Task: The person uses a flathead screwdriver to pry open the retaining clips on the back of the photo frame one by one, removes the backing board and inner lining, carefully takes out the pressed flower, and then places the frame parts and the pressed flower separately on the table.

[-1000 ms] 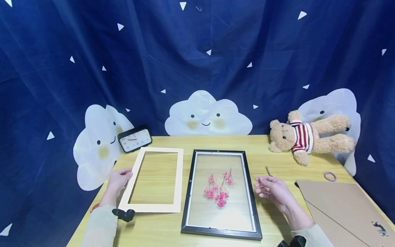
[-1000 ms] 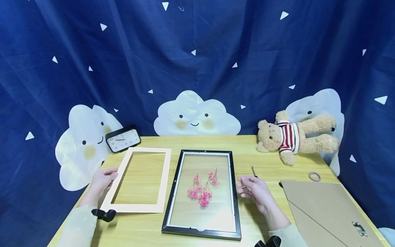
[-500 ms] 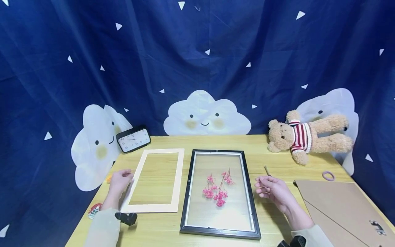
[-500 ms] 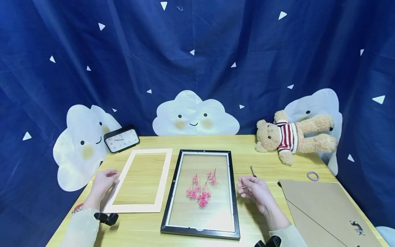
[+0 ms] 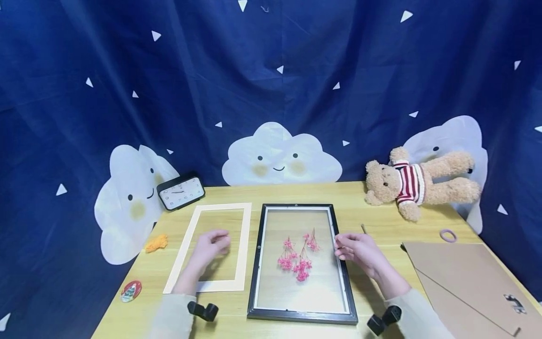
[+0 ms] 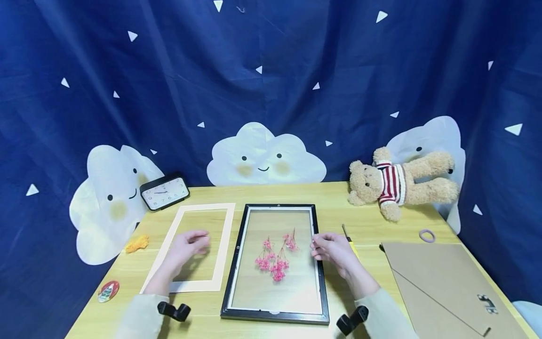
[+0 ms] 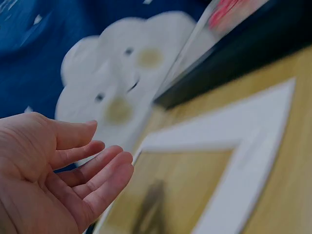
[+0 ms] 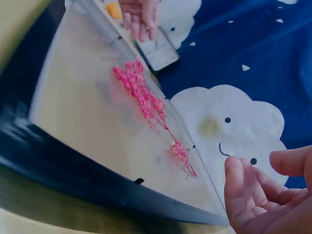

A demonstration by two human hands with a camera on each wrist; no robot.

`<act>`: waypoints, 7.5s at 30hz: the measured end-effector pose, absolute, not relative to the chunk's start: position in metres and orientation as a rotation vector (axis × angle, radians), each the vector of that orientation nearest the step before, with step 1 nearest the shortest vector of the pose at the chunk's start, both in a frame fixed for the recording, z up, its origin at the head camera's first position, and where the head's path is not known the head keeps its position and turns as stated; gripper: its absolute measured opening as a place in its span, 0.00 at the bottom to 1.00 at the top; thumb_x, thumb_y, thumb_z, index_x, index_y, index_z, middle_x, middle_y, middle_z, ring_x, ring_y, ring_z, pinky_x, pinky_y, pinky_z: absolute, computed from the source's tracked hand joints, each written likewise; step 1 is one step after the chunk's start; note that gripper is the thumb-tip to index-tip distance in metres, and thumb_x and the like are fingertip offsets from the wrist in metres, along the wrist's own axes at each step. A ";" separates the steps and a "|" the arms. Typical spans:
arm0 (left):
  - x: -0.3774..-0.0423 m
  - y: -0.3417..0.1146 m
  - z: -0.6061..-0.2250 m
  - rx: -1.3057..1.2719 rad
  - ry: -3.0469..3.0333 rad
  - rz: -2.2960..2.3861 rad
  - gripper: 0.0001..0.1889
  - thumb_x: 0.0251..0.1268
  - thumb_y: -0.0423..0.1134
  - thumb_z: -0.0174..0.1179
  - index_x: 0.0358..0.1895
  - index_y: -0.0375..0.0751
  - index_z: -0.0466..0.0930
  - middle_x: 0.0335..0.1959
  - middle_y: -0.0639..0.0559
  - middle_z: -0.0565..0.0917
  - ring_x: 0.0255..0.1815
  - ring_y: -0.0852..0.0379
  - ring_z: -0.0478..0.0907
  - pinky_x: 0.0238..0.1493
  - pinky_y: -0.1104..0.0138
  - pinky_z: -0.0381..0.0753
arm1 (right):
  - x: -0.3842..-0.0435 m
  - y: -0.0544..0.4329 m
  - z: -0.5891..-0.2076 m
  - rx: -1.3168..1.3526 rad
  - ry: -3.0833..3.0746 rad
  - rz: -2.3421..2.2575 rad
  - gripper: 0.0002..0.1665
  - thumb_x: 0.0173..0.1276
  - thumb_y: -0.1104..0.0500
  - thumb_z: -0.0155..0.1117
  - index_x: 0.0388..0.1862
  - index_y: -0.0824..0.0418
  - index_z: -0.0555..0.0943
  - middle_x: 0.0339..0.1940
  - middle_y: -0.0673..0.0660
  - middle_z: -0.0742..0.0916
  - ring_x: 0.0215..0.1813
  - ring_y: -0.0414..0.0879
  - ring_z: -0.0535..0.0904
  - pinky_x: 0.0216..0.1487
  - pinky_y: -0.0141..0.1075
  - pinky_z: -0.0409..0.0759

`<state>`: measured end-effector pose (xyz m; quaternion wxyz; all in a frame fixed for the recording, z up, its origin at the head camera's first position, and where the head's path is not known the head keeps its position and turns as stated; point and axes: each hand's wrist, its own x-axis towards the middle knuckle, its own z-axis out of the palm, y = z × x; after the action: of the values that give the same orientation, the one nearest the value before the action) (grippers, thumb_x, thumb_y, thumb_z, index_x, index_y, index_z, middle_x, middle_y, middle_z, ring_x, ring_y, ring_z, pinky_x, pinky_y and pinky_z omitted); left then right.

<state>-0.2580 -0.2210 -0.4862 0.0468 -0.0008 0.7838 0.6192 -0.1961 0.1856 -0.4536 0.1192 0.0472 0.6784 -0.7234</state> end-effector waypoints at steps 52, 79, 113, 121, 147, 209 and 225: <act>-0.250 -0.143 -0.513 0.240 2.617 1.646 0.16 0.50 0.29 0.66 0.46 0.37 0.82 0.36 0.44 0.80 0.29 0.56 0.74 0.23 0.68 0.78 | -0.242 0.206 -0.436 0.064 2.141 -1.730 0.09 0.60 0.67 0.57 0.33 0.75 0.75 0.13 0.50 0.75 0.14 0.36 0.69 0.14 0.22 0.67; -0.253 -0.145 -0.520 0.245 2.625 1.645 0.16 0.51 0.30 0.65 0.46 0.40 0.82 0.36 0.46 0.79 0.30 0.55 0.73 0.25 0.69 0.77 | -0.183 0.241 -0.459 0.218 2.474 -1.418 0.05 0.57 0.69 0.62 0.26 0.73 0.79 0.15 0.58 0.79 0.12 0.40 0.71 0.12 0.26 0.70; -0.250 -0.145 -0.519 0.212 2.449 1.804 0.18 0.51 0.28 0.65 0.49 0.36 0.80 0.38 0.41 0.76 0.25 0.56 0.73 0.14 0.65 0.79 | -0.254 0.141 -0.466 0.430 2.366 -1.577 0.06 0.57 0.71 0.64 0.28 0.75 0.76 0.22 0.65 0.83 0.17 0.46 0.79 0.23 0.36 0.83; -0.249 -0.146 -0.518 0.196 2.452 1.792 0.18 0.51 0.28 0.65 0.49 0.37 0.80 0.39 0.41 0.76 0.26 0.55 0.74 0.14 0.64 0.79 | -0.260 0.134 -0.474 0.460 2.407 -1.486 0.05 0.54 0.73 0.64 0.27 0.74 0.76 0.21 0.64 0.82 0.15 0.44 0.77 0.21 0.33 0.82; -0.249 -0.145 -0.518 0.204 2.452 1.788 0.18 0.52 0.29 0.65 0.50 0.37 0.79 0.40 0.40 0.76 0.26 0.56 0.75 0.15 0.65 0.79 | -0.242 0.173 -0.457 0.138 2.081 -1.812 0.07 0.59 0.69 0.58 0.30 0.76 0.78 0.18 0.57 0.83 0.14 0.37 0.72 0.15 0.23 0.72; -0.247 -0.146 -0.520 0.210 2.458 1.771 0.18 0.53 0.29 0.63 0.50 0.38 0.79 0.38 0.42 0.76 0.21 0.57 0.73 0.14 0.65 0.79 | -0.200 0.157 -0.440 0.092 2.198 -1.767 0.15 0.62 0.66 0.61 0.44 0.77 0.75 0.30 0.67 0.83 0.25 0.50 0.82 0.31 0.42 0.84; -0.248 -0.145 -0.522 0.220 2.445 1.802 0.18 0.53 0.29 0.64 0.50 0.36 0.79 0.37 0.41 0.76 0.23 0.57 0.73 0.13 0.66 0.77 | -0.216 0.119 -0.465 0.099 2.140 -1.665 0.08 0.60 0.70 0.60 0.36 0.77 0.78 0.26 0.66 0.84 0.21 0.47 0.80 0.27 0.38 0.84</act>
<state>-0.2481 -0.1454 -0.5217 0.0482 0.0722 0.8020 0.5909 -0.2163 0.1188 -0.4647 0.2126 0.0356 0.7708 -0.5995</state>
